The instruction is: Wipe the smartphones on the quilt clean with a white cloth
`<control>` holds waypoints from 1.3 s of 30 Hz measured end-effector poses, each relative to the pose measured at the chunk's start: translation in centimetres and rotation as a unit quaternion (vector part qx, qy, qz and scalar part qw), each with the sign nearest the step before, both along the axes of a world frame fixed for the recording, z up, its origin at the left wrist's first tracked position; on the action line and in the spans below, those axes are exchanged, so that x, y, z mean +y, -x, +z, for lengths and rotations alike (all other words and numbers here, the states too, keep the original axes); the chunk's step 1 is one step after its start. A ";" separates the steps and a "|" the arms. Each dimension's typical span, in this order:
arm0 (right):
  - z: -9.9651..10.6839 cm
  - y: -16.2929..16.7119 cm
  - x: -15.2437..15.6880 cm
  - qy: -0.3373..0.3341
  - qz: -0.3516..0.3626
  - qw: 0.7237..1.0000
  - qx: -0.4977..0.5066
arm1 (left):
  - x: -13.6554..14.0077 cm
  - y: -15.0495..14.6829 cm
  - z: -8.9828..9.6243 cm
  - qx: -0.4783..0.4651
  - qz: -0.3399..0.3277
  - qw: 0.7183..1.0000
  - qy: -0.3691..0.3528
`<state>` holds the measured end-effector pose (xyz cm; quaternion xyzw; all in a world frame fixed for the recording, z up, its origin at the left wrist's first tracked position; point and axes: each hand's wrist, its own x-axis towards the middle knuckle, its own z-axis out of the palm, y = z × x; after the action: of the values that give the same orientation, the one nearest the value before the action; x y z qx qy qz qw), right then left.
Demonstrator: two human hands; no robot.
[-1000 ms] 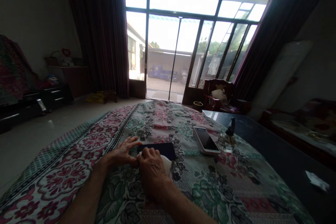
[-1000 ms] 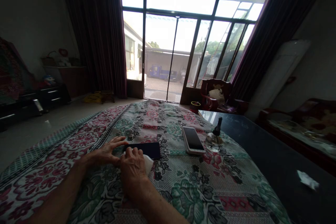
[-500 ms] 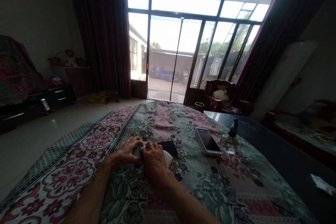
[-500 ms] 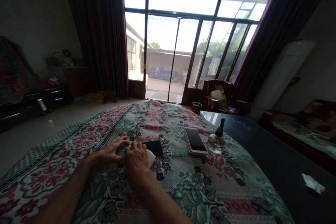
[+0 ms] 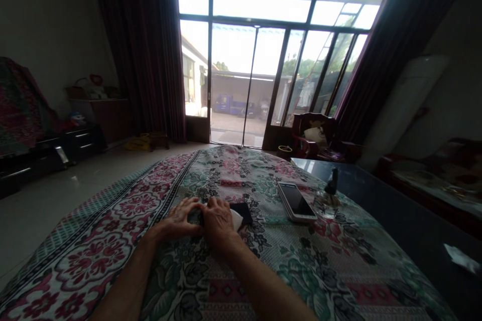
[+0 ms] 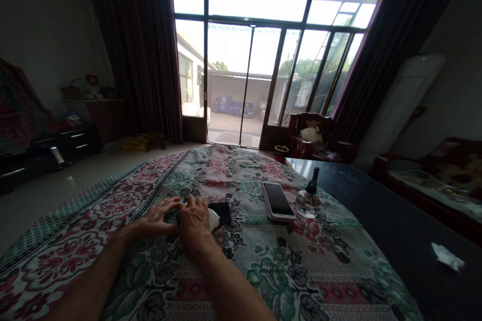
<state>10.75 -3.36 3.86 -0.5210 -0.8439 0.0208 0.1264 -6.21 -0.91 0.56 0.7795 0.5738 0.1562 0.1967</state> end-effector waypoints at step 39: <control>-0.3 -6.1 -1.8 -0.027 -0.043 0.998 0.022 | 0.0 -0.2 0.4 0.036 -0.012 0.999 0.006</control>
<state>16.81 -5.14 3.51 -0.5523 -0.8181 0.0040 0.1603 -6.01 -0.88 1.00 0.7905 0.5717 0.1228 0.1824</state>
